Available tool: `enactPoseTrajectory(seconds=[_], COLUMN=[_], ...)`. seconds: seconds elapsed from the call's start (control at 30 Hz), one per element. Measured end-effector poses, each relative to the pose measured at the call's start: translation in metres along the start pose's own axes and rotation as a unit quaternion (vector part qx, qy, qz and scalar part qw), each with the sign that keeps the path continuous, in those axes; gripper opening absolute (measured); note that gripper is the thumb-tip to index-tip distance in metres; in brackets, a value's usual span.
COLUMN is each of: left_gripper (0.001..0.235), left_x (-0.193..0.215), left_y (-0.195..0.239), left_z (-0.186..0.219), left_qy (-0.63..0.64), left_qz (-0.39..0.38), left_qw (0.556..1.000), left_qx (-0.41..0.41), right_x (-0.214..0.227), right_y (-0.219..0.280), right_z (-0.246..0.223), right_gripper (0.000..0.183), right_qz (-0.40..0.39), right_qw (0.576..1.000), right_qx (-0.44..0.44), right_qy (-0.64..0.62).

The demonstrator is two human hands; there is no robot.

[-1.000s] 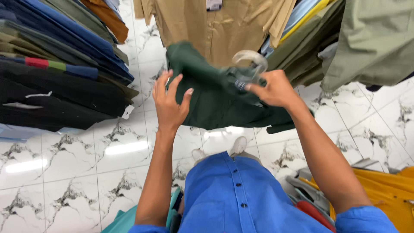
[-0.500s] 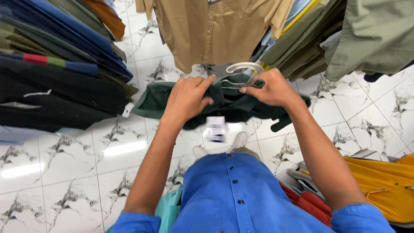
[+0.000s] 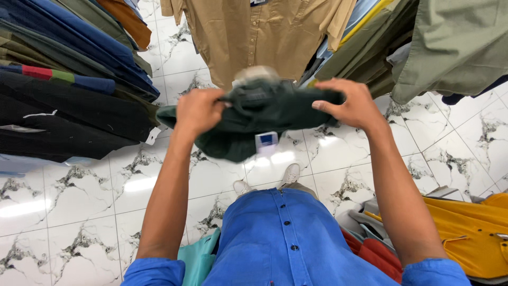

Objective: The person buttons several shirts and places them on hangers while sorting through items in a clothing store.

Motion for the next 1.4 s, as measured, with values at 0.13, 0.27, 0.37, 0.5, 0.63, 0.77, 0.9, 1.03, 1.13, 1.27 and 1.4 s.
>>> enactPoseTrajectory(seconds=[0.13,0.27,0.37,0.5,0.63,0.77,0.9,1.03,1.13,1.27,1.4], left_gripper=[0.006,0.005,0.014,0.019,0.029,0.027,0.022,0.025,0.027,0.024,0.023], left_x=[0.023,0.047,0.066,0.084,0.094,0.101,0.122,0.135,0.138,0.134,0.152], left_y=[-0.006,-0.018,-0.043,-0.074,-0.099,-0.114,-0.128,-0.154,-0.177,-0.202,-0.241], left_z=[0.001,0.02,0.043,0.059,0.068,0.074,0.073,0.057,0.04,0.019,-0.005], left_qy=[0.063,0.063,0.027,0.028,-0.031,-0.044,-0.051,-0.068,-0.065,-0.051,-0.059], left_qz=[0.075,0.113,0.138,0.178,0.202,0.224,0.256,0.276,0.277,0.264,0.267], left_qw=[0.995,0.992,0.99,0.983,0.979,0.974,0.965,0.959,0.959,0.963,0.961], left_qx=[0.022,0.004,-0.02,-0.022,-0.011,-0.007,-0.012,-0.006,-0.013,-0.024,-0.049], right_x=[0.006,0.024,0.033,0.057,0.084,0.099,0.117,0.133,0.131,0.12,0.12], right_y=[-0.008,-0.019,-0.03,-0.064,-0.088,-0.105,-0.136,-0.171,-0.193,-0.214,-0.253], right_z=[0.027,0.043,0.021,0.039,0.032,0.047,0.047,0.033,0.036,0.04,0.039], right_gripper=[0.03,0.018,0.025,0.019,0.017,0.018,0.017,0.024,0.027,0.027,0.028], right_qz=[0.026,0.065,0.07,0.107,0.069,0.076,0.119,0.171,0.207,0.234,0.27], right_qw=[0.999,0.991,0.982,0.959,0.969,0.964,0.949,0.928,0.915,0.919,0.903], right_qx=[0.031,0.087,0.14,0.22,0.214,0.232,0.261,0.286,0.287,0.247,0.245], right_qy=[-0.011,0.077,0.11,0.142,0.097,0.108,0.129,0.166,0.194,0.197,0.227])
Point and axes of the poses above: each hand's wrist, its own y-axis away from the middle knuckle, its own x-axis out of the back of the hand, z = x × y, the point moved 5 cm from there along -y, towards the middle knuckle, and after that the axes turned 13 degrees about -y, right-handed, at the moved point
